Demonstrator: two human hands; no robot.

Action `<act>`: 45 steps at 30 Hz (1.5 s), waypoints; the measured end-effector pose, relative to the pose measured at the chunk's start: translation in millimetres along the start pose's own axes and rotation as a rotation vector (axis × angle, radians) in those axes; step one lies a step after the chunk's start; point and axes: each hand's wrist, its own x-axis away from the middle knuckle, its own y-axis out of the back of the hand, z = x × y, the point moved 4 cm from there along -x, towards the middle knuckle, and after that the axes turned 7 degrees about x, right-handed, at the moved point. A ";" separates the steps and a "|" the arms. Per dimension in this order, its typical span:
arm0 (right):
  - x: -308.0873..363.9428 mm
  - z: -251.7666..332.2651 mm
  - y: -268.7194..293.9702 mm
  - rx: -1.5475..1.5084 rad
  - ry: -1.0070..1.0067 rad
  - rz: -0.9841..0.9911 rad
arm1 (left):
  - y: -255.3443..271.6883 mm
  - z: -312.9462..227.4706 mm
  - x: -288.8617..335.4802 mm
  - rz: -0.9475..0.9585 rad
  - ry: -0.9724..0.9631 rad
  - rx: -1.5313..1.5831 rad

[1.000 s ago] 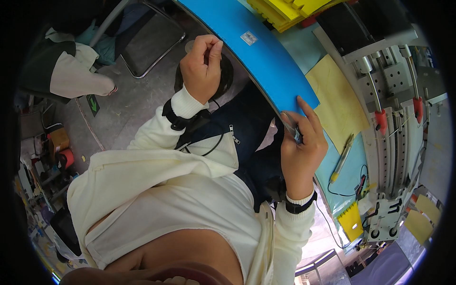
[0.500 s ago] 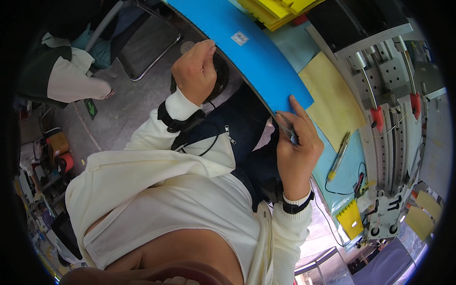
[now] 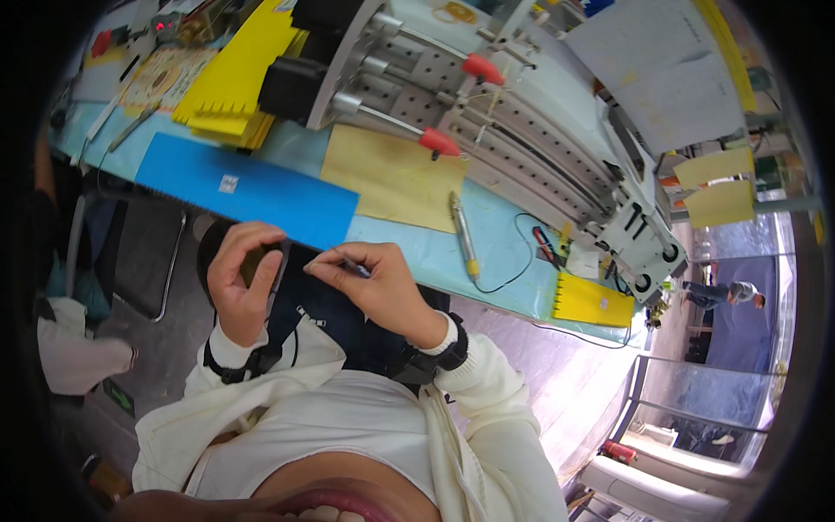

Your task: The person manipulates small wires and components at a workbench, using pliers to trim and adjust connections. They repeatedly handle tiny parts and tools, positioning items on the bench and making fine adjustments.

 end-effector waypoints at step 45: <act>23.8 18.8 -8.4 0.200 0.216 -0.128 | -27.8 -4.8 14.6 0.165 0.202 0.305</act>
